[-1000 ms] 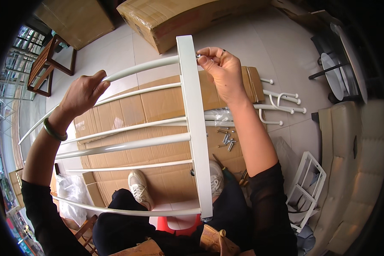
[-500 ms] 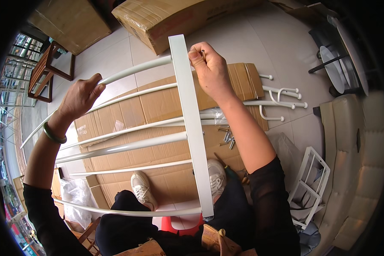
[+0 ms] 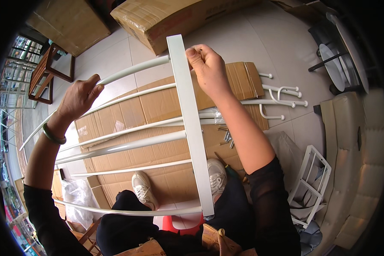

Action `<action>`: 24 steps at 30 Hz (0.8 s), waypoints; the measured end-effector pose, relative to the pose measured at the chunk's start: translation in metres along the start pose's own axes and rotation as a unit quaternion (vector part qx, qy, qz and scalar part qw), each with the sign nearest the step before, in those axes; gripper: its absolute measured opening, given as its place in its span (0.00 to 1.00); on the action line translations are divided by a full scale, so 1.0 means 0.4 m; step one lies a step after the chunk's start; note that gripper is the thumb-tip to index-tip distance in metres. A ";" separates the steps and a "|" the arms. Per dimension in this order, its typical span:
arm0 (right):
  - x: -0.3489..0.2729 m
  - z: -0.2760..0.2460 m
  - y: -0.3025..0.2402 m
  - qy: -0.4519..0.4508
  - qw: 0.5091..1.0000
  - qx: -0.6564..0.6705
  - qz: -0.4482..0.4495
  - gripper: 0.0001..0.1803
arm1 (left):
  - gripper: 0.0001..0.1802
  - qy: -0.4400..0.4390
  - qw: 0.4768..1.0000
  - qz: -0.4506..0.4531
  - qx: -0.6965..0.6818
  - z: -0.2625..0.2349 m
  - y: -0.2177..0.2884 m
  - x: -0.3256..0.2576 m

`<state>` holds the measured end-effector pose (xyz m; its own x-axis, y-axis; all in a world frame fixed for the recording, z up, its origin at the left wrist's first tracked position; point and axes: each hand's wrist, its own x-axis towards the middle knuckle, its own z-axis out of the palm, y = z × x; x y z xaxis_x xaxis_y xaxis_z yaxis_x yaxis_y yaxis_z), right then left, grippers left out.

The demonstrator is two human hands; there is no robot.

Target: The person assembles a white metal furniture frame by inserting horizontal bars into vertical supports and securing them with screws. The person uses a screwdriver to tighten the fasteners and adjusts the frame orientation as needed.

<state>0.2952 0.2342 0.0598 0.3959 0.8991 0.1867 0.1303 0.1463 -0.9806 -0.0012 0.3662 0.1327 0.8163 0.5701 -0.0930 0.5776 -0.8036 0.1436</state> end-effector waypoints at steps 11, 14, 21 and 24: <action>0.009 -0.004 0.031 -0.014 1.000 0.003 -0.021 0.15 | 0.21 -0.012 1.000 -0.004 0.003 0.000 0.013 -0.001; 0.011 0.003 0.030 0.009 0.999 -0.041 -0.019 0.24 | 0.21 -0.018 1.000 -0.012 -0.004 0.004 0.014 0.002; 0.017 -0.005 0.009 -0.021 0.998 0.008 0.066 0.30 | 0.21 -0.022 1.000 -0.011 -0.010 0.003 0.016 0.009; 0.006 -0.021 0.005 -0.051 0.998 0.010 0.020 0.21 | 0.21 -0.028 0.999 -0.020 -0.013 0.004 0.018 0.010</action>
<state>0.3042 0.2329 0.0587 0.3046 0.9418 0.1422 0.0973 0.1177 -0.9883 0.0061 0.3623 0.1319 0.7926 0.5900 -0.1536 0.6093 -0.7757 0.1643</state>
